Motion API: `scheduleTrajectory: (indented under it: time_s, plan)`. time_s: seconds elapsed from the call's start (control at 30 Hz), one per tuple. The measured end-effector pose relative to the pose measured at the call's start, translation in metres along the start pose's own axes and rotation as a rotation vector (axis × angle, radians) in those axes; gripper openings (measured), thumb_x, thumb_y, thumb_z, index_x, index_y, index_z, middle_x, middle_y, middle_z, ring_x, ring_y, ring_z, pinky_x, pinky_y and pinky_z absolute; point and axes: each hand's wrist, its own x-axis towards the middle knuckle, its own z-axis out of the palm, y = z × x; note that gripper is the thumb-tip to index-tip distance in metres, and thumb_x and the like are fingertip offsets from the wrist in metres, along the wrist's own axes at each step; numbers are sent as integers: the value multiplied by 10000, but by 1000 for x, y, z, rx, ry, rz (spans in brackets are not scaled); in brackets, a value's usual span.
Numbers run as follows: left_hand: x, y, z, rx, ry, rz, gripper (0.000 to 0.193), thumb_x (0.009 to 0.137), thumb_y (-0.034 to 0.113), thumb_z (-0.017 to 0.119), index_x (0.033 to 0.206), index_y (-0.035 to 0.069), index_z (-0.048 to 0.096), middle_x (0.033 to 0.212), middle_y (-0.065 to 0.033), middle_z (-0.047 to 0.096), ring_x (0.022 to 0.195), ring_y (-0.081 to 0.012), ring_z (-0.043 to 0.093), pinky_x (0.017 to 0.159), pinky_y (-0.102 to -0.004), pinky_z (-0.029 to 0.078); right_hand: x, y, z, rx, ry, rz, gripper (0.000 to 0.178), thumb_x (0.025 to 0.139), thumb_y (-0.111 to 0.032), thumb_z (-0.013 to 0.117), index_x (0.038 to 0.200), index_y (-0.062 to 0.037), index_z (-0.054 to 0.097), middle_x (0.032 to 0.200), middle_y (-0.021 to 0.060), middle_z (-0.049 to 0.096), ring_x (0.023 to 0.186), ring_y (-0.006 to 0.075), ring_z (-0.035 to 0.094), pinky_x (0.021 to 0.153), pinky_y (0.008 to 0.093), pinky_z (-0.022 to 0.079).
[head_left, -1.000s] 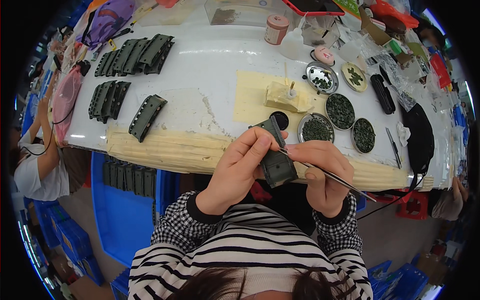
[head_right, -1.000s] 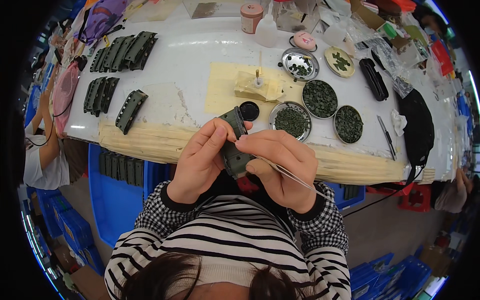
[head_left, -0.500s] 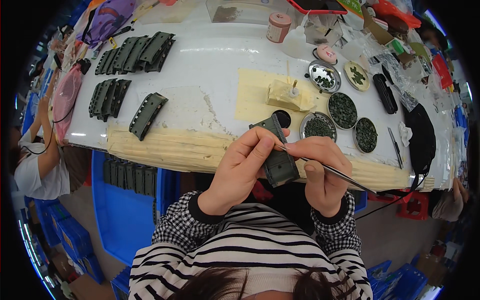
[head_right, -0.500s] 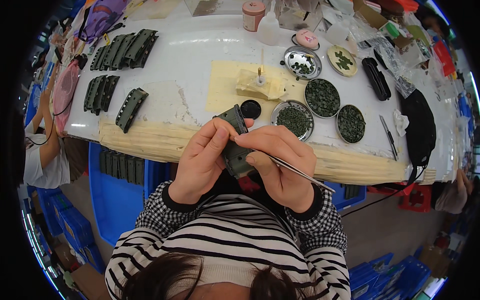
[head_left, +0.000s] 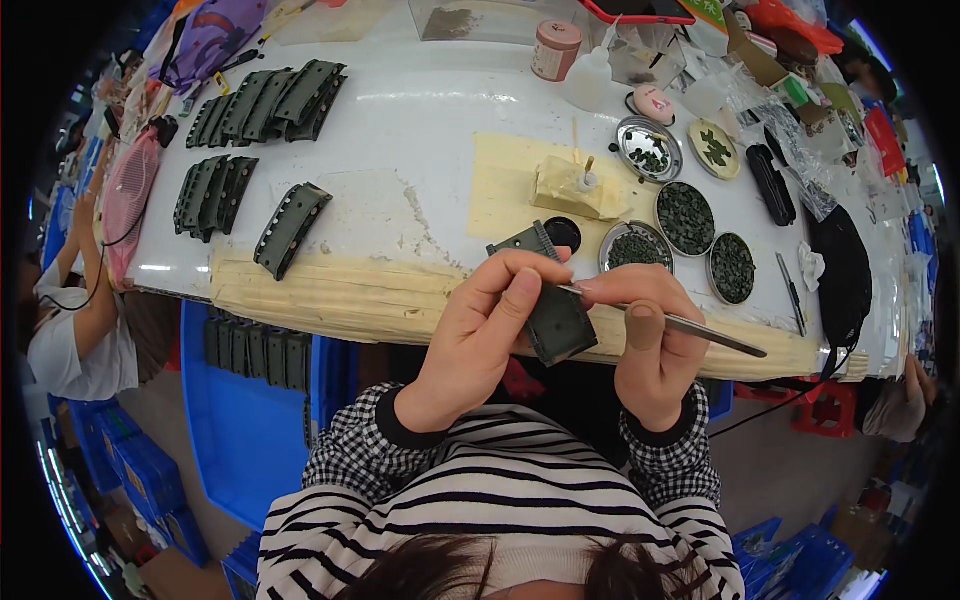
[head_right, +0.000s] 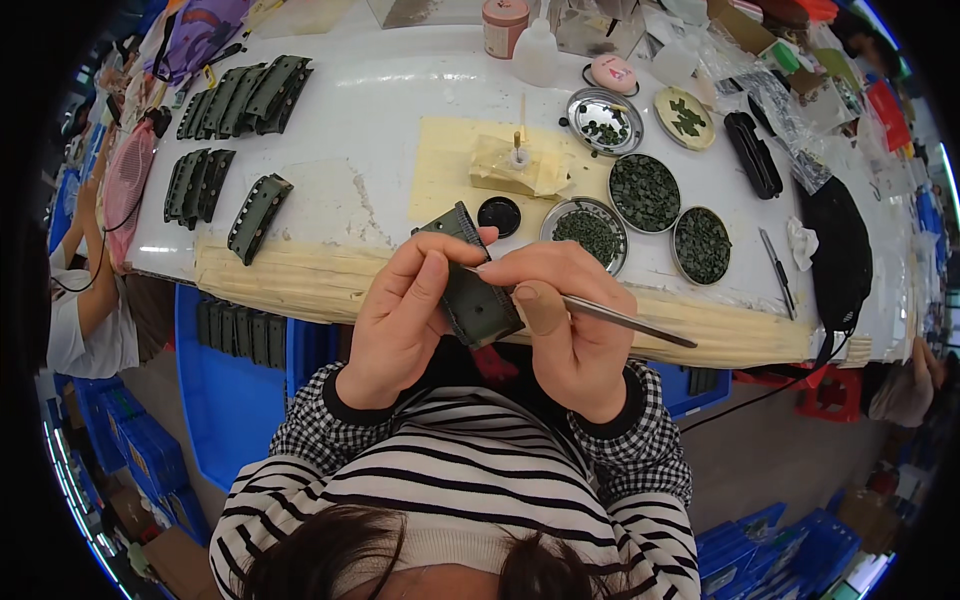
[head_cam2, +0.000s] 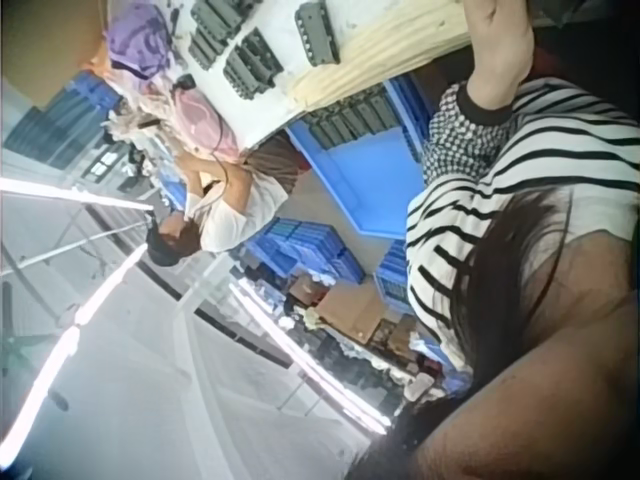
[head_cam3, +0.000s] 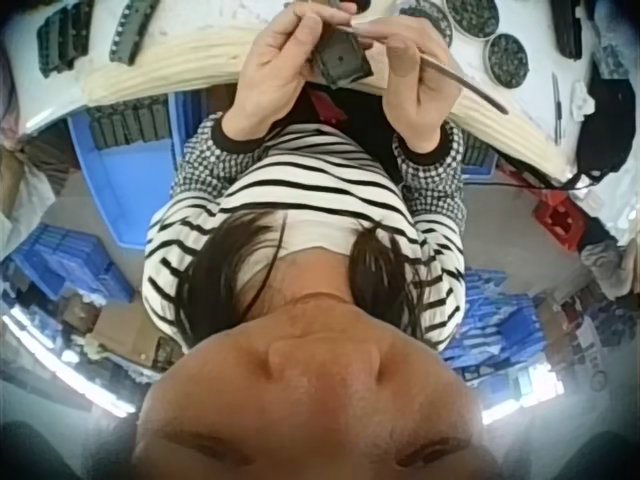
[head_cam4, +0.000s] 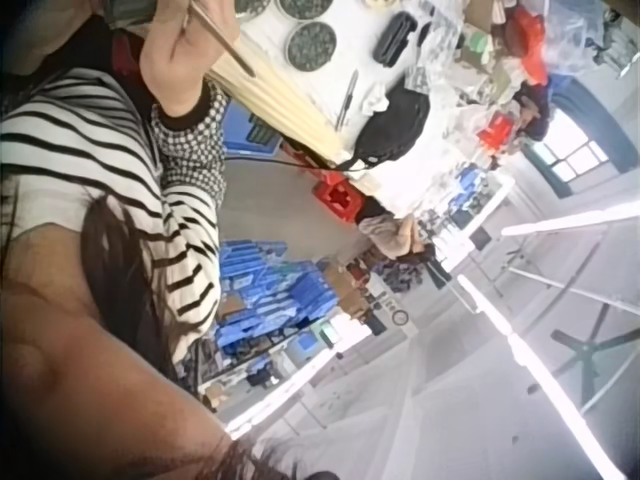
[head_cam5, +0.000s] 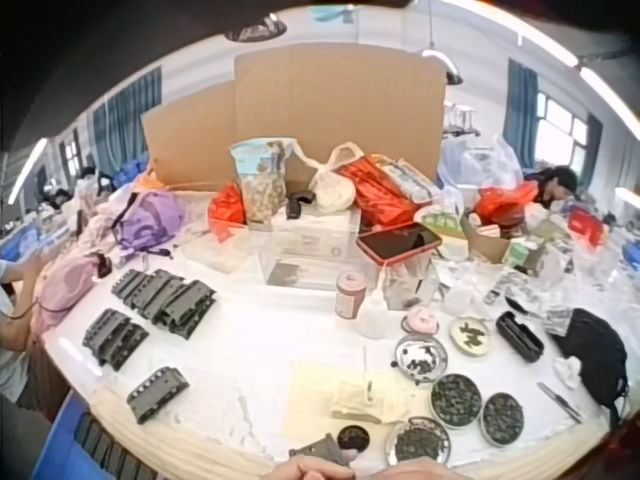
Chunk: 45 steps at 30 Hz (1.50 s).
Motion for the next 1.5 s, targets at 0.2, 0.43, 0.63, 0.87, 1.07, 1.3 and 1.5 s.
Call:
scheduleTrajectory:
  time_s: [0.2,0.43,0.63,0.87,1.07,1.3,1.5]
  plan:
    - [-6,17,-7,-192,229,52,725,906,-18,521,1519,144,169,1389,-185,441,1250,-310,501,945,-436,539,7,20,-3,-228,57,149,146,937,-91,565,935,-11,688,826,95,653,774,221,575,716,309,451]
    - [-10,19,-23,-433,302,-16,558,884,-12,565,1404,55,371,1246,-137,554,1219,-272,535,1000,-428,501,15,35,5,-513,15,0,76,859,-96,661,881,-32,694,851,54,683,758,242,554,693,335,450]
    - [-12,16,-28,-353,324,2,512,909,49,570,1385,118,394,1178,-119,582,1100,-234,593,940,-415,534,15,36,5,-557,2,7,65,845,-91,674,869,-37,700,844,50,686,752,237,550,681,332,446]
    - [-12,26,-22,-379,329,19,468,941,106,537,1385,92,388,1235,-149,554,1114,-218,585,930,-408,539,14,24,1,-391,48,6,107,894,-97,628,904,-22,703,838,62,683,752,224,538,705,325,432]
    - [-8,20,-21,-488,327,-26,446,956,120,512,1366,12,371,1280,-196,521,1191,-248,554,967,-379,533,5,-3,2,-122,3,-103,207,934,-167,564,916,-9,696,858,84,685,780,226,568,755,346,435]
    - [-7,15,-24,-494,328,5,418,965,115,503,1349,-1,387,1263,-201,528,1167,-251,572,947,-343,552,6,10,3,-236,94,-25,144,923,-115,585,911,-16,689,846,76,673,772,234,565,743,344,434]
    - [-6,12,-25,-505,324,15,423,965,107,498,1354,-10,380,1257,-210,527,1167,-253,574,949,-343,555,14,34,6,-539,18,23,75,863,-104,658,886,-47,702,841,37,679,783,233,532,728,340,413]
